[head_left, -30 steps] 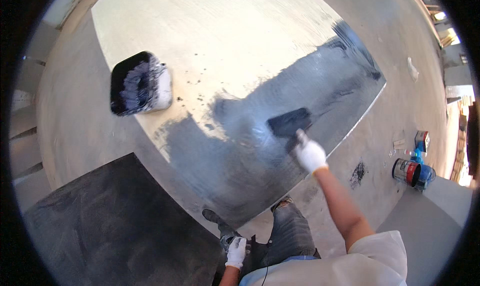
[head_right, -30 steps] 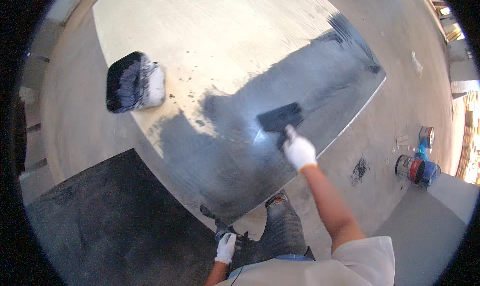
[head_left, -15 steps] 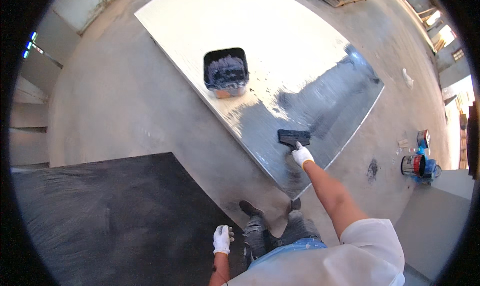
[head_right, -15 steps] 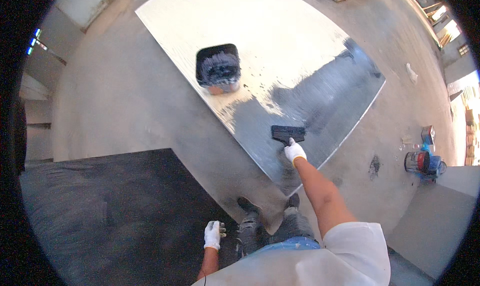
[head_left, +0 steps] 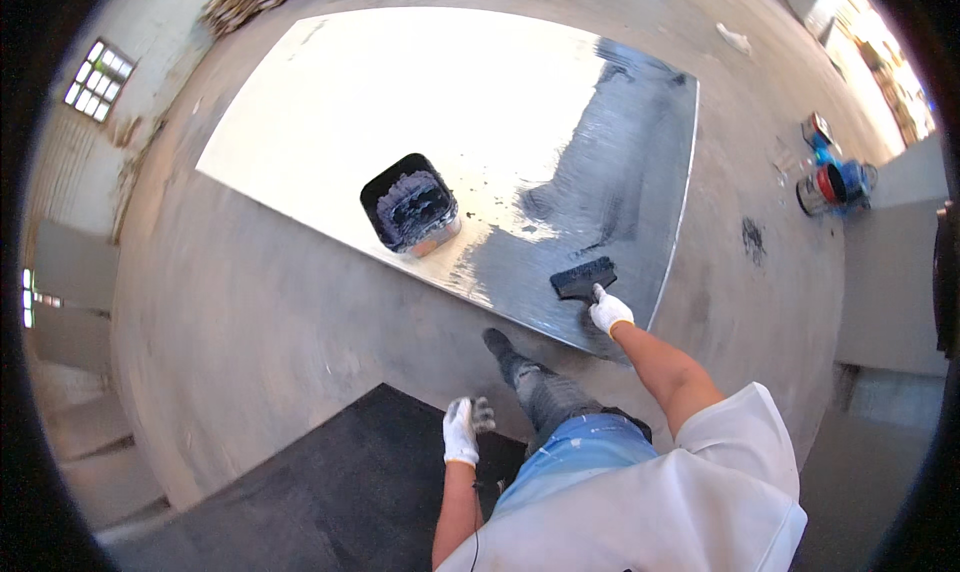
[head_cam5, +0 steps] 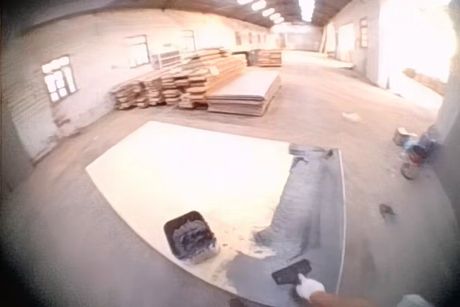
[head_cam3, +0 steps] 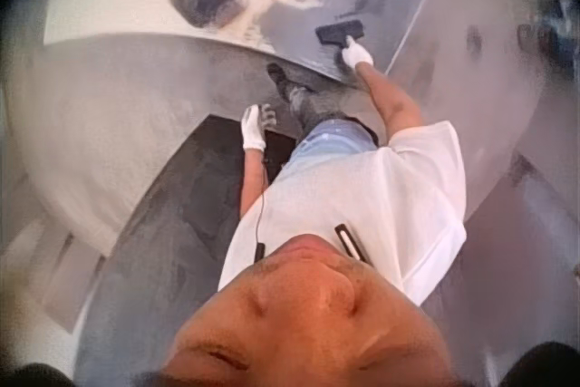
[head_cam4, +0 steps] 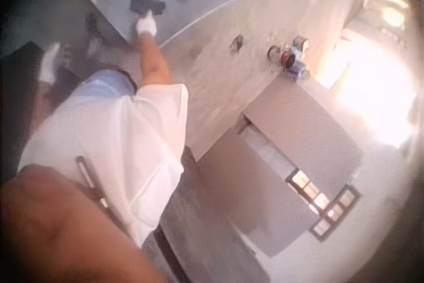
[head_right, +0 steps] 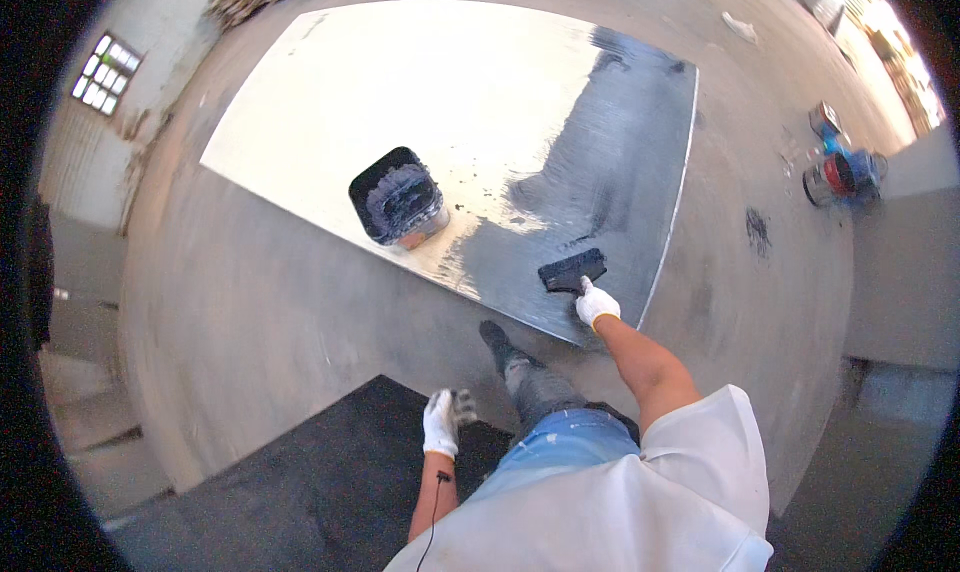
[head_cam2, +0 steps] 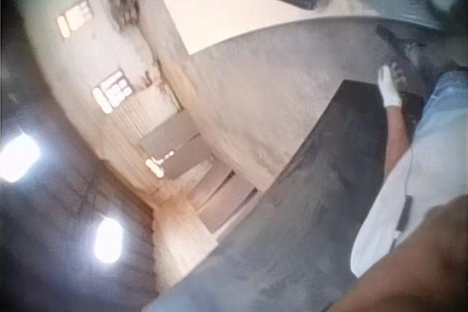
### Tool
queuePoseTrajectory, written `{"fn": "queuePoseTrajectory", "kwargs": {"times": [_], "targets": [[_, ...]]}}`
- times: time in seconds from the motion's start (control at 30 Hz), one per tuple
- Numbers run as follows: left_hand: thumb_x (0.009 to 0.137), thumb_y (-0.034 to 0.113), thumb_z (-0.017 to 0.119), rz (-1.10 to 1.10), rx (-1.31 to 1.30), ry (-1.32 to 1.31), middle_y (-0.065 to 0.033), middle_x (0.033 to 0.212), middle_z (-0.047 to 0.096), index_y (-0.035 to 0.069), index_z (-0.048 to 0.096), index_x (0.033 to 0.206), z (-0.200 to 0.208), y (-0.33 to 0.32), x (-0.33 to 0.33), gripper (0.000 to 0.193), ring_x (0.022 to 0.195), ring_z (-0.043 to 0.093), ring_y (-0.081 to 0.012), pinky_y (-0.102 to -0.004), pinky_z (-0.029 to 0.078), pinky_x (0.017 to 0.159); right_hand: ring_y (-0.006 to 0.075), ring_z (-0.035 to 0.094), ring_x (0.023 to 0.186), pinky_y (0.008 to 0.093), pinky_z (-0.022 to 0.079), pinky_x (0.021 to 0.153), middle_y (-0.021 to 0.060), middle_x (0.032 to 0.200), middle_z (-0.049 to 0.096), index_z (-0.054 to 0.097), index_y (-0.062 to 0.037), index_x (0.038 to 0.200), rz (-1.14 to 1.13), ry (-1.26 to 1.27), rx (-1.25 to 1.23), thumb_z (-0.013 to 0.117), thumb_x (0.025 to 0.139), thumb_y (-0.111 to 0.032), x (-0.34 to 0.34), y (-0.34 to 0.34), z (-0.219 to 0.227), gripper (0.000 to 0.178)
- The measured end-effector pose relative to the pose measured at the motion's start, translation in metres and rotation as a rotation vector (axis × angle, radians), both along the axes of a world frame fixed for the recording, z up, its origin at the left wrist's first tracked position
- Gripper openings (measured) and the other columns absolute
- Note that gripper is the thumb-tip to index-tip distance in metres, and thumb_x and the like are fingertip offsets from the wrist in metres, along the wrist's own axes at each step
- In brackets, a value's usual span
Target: The person applies black paint to a large wooden board using a foam brush. They dip the brush into a paint tray, spread the paint across the board, and periodically refill the tray from a larger paint can.
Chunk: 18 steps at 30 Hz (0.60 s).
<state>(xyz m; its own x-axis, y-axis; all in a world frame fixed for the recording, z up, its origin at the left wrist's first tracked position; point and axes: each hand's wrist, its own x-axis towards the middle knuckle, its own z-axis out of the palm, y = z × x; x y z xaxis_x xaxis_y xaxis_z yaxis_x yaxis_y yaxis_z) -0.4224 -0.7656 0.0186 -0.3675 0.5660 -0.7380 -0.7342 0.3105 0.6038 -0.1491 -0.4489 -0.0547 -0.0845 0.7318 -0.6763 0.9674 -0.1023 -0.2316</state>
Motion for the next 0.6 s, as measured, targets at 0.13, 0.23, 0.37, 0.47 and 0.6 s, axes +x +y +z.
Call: {"fn": "queuePoseTrajectory", "kwargs": {"times": [0.13, 0.23, 0.37, 0.47, 0.6], "targets": [[0.103, 0.025, 0.055, -0.091, 0.185, -0.222, -0.0205, 0.116, 0.066, 0.009, 0.056, 0.12, -0.017, 0.088, -0.084, 0.023, 0.095, 0.068, -0.0359, -0.0503, 0.058, 0.072, 0.0396, 0.061, 0.123, 0.0473, 0.046, 0.106, 0.0235, 0.134, 0.062, 0.033, -0.0178, 0.158, -0.124, 0.07, 0.099, 0.044, 0.096, -0.03, -0.037, 0.04, -0.018, 0.064], [0.102, 0.027, 0.053, -0.066, 0.255, -0.408, -0.0198, 0.125, 0.064, 0.01, 0.059, 0.122, -0.029, 0.158, -0.134, 0.026, 0.108, 0.063, -0.0388, -0.055, 0.054, 0.086, 0.0398, 0.058, 0.127, 0.0484, 0.044, 0.109, 0.0241, 0.138, 0.059, 0.035, -0.0189, 0.157, -0.237, 0.092, 0.123, 0.045, 0.094, -0.031, -0.08, 0.098, -0.021, 0.065], [0.102, 0.02, 0.047, 0.062, 0.238, -0.616, -0.0194, 0.136, 0.057, 0.009, 0.056, 0.126, -0.056, 0.222, -0.17, 0.029, 0.124, 0.054, -0.0415, -0.0626, 0.042, 0.105, 0.0406, 0.058, 0.127, 0.0473, 0.043, 0.109, 0.0246, 0.137, 0.06, 0.037, -0.0137, 0.156, -0.412, 0.065, 0.144, 0.043, 0.094, -0.029, -0.122, 0.159, -0.027, 0.064], [0.098, 0.01, 0.047, 0.167, 0.183, -0.657, -0.0202, 0.141, 0.052, 0.011, 0.052, 0.135, -0.066, 0.237, -0.193, 0.038, 0.132, 0.048, -0.0431, -0.0664, 0.034, 0.114, 0.0402, 0.059, 0.126, 0.0475, 0.044, 0.108, 0.0249, 0.134, 0.061, 0.038, -0.0112, 0.155, -0.418, 0.081, 0.06, 0.042, 0.095, -0.028, -0.166, 0.119, -0.024, 0.063], [0.094, 0.005, 0.047, 0.113, 0.207, -0.624, -0.02, 0.143, 0.052, 0.015, 0.055, 0.137, -0.062, 0.259, -0.203, 0.045, 0.134, 0.047, -0.0425, -0.0661, 0.034, 0.115, 0.041, 0.061, 0.121, 0.0481, 0.046, 0.105, 0.0266, 0.129, 0.063, 0.04, -0.0122, 0.154, -0.437, 0.079, -0.019, 0.047, 0.095, -0.029, -0.202, 0.014, -0.007, 0.062]]}}
